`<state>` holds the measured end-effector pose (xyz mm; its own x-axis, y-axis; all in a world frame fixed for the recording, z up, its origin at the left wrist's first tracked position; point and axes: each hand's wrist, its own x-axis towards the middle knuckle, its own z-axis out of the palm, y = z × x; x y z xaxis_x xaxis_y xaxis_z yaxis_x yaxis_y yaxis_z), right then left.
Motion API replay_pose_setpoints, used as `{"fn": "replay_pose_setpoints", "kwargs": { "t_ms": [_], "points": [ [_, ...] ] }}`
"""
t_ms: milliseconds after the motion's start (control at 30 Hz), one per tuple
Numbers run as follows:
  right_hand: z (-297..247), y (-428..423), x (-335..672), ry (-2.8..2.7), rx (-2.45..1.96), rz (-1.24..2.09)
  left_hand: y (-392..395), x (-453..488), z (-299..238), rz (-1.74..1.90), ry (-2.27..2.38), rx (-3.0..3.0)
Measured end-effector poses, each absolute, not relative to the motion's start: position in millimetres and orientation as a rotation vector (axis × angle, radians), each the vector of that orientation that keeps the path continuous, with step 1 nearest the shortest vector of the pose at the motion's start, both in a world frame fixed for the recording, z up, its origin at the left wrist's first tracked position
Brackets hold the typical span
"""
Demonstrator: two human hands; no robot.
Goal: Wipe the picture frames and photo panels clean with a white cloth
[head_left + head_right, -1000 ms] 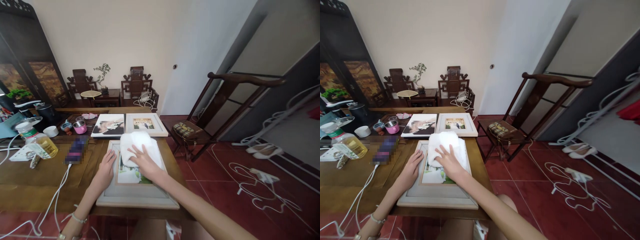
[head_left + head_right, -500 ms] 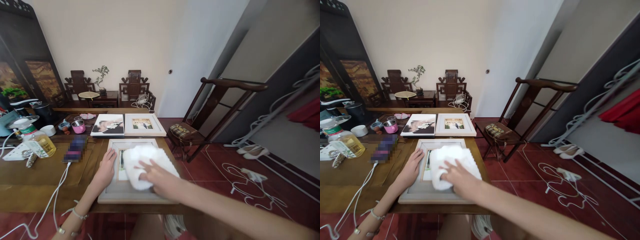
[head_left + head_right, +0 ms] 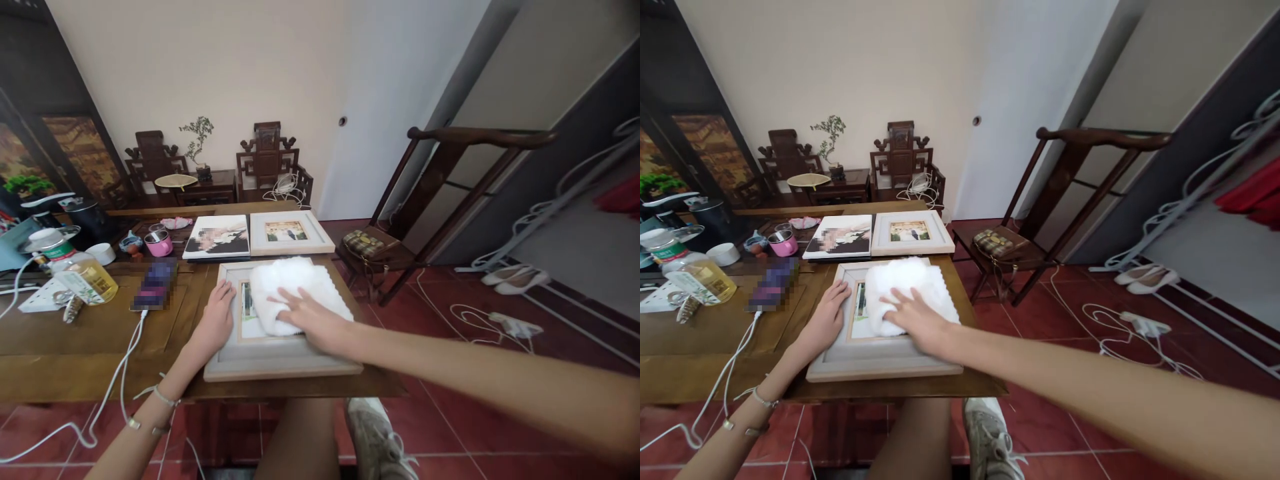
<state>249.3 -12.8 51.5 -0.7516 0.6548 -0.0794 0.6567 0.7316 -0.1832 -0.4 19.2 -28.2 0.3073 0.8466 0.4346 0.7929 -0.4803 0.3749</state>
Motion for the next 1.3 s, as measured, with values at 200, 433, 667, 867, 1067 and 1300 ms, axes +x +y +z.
{"fn": "replay_pose_setpoints", "kwargs": {
  "t_ms": [200,433,667,867,1067,1300],
  "points": [
    [65.1,-48.7,258.1,2.876,1.050,-0.594,30.9,-0.4,-0.6,0.758,1.520,2.582],
    [58.5,34.4,256.4,2.812,1.192,-0.154,48.6,-4.5,8.2,0.595,1.464,2.649],
    [56.3,59.9,231.7,2.799,1.232,-0.003,64.7,-8.2,4.0,0.647,1.439,2.614],
    [63.5,-14.2,206.8,2.803,1.288,-0.304,67.4,-11.8,-4.9,0.741,1.388,2.498],
    [71.3,-57.9,200.8,2.833,1.064,-0.349,74.3,-13.9,-16.3,0.833,1.317,2.477],
    [53.1,16.9,204.5,2.778,1.149,0.032,77.3,-17.4,-22.8,0.898,1.215,2.486]
  ]
}}
